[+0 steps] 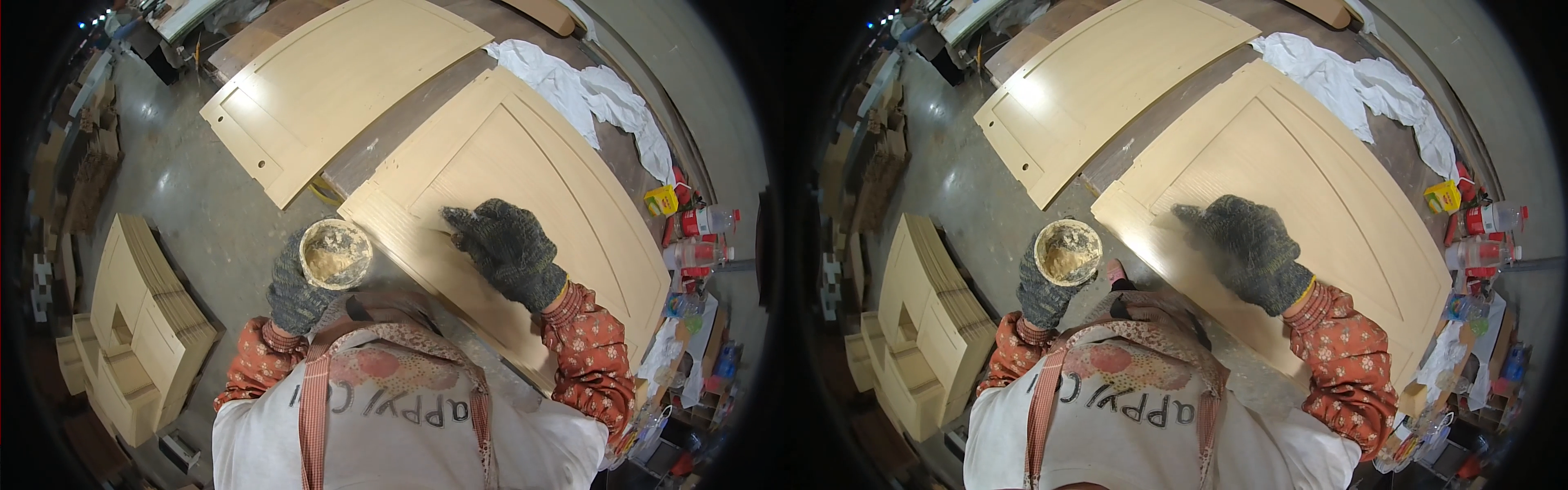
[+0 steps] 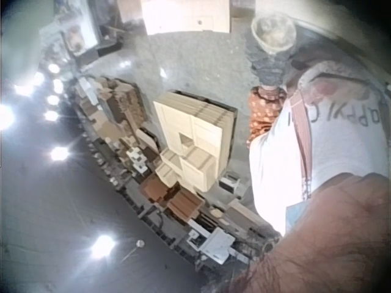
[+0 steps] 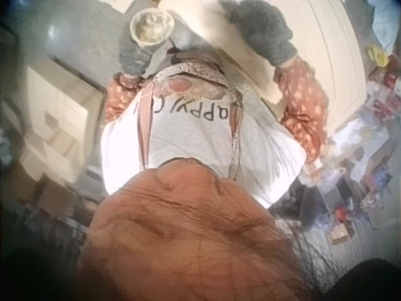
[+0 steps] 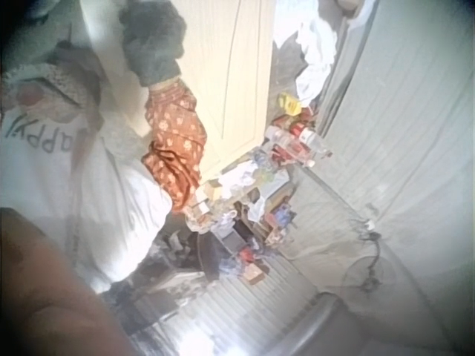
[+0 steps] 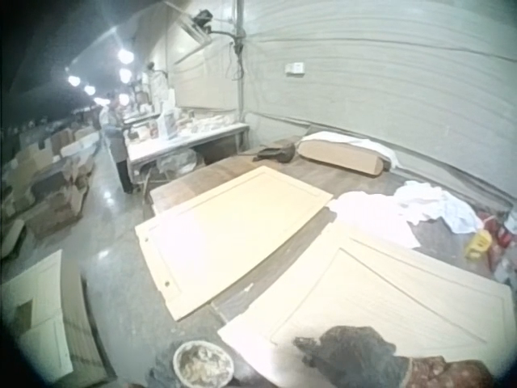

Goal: The person applies a substance from a cup to wooden panels using a small applicator, spreads it with a sponge, and wipes the surface with a cloth.

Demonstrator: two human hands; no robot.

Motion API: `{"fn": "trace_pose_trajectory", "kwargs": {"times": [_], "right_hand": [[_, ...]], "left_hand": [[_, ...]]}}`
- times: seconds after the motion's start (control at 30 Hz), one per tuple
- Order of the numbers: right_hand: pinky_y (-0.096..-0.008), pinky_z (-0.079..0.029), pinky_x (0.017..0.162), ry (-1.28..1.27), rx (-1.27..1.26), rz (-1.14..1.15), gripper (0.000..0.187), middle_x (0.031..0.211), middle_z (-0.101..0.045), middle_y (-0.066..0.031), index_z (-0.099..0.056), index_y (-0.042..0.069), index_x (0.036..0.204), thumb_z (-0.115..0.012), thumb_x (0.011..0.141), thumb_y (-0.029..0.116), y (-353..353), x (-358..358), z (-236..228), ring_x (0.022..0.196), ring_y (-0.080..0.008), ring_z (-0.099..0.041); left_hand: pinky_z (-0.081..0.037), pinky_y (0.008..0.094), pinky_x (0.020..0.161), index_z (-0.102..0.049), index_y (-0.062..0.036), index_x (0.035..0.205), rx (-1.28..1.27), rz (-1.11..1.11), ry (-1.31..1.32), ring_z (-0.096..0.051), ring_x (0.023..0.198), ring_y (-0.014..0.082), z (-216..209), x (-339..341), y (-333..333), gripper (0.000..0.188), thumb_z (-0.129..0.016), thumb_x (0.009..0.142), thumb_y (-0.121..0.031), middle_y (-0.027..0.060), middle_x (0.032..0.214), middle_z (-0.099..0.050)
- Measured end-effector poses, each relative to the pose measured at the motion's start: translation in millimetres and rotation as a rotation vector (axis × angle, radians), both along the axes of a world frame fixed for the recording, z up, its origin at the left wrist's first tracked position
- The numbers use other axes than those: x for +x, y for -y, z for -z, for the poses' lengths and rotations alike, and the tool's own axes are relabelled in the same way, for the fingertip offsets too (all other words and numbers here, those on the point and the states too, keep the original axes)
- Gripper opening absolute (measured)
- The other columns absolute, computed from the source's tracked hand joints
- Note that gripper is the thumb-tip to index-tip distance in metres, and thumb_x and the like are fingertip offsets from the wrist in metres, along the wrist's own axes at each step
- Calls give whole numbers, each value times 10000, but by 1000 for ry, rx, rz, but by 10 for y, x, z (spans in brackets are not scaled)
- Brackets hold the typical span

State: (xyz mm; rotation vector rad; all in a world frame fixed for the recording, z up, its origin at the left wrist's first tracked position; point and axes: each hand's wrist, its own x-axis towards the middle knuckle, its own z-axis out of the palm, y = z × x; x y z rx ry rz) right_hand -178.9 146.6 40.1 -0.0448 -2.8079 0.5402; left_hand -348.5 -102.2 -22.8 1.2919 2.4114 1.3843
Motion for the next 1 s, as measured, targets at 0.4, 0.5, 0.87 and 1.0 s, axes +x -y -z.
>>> {"fn": "trace_pose_trajectory", "kwargs": {"times": [0.4, 0.5, 0.87, 1.0], "right_hand": [[-413, -474, 585, 233, 313, -21, 512, 832, -603, -91, -523, 129, 1230, -566, 720, 141, 57, -47, 23, 737, -288, -595], [-399, -473, 581, 288, 290, -10, 508, 836, -593, -91, -518, 120, 1224, -564, 719, 143, 97, -96, -20, 732, -284, -589], [-357, -461, 557, 143, 386, -80, 456, 810, -595, -106, -537, 121, 1199, -531, 743, 139, 108, -193, -73, 740, -272, -581], [-371, -466, 565, 205, 227, -14, 454, 819, -598, -102, -536, 134, 1220, -512, 767, 129, 118, -190, -32, 704, -286, -582]], "left_hand": [[-502, 373, 806, -517, -23, 1178, -73, -82, 31, -619, 916, 278, 19, 11, 134, 667, -832, 637, -252, 148, 1034, -621], [-498, 380, 806, -507, -18, 1193, -77, -47, 83, -615, 928, 288, -19, -6, 141, 696, -833, 631, -268, 153, 1054, -614], [-497, 371, 809, -521, -23, 1192, -41, -11, 35, -621, 923, 280, -48, -38, 136, 660, -819, 647, -247, 144, 1041, -624], [-504, 355, 803, -552, -41, 1166, 21, -12, 93, -631, 912, 255, -127, -70, 79, 599, -811, 655, -216, 130, 1016, -636]]}}
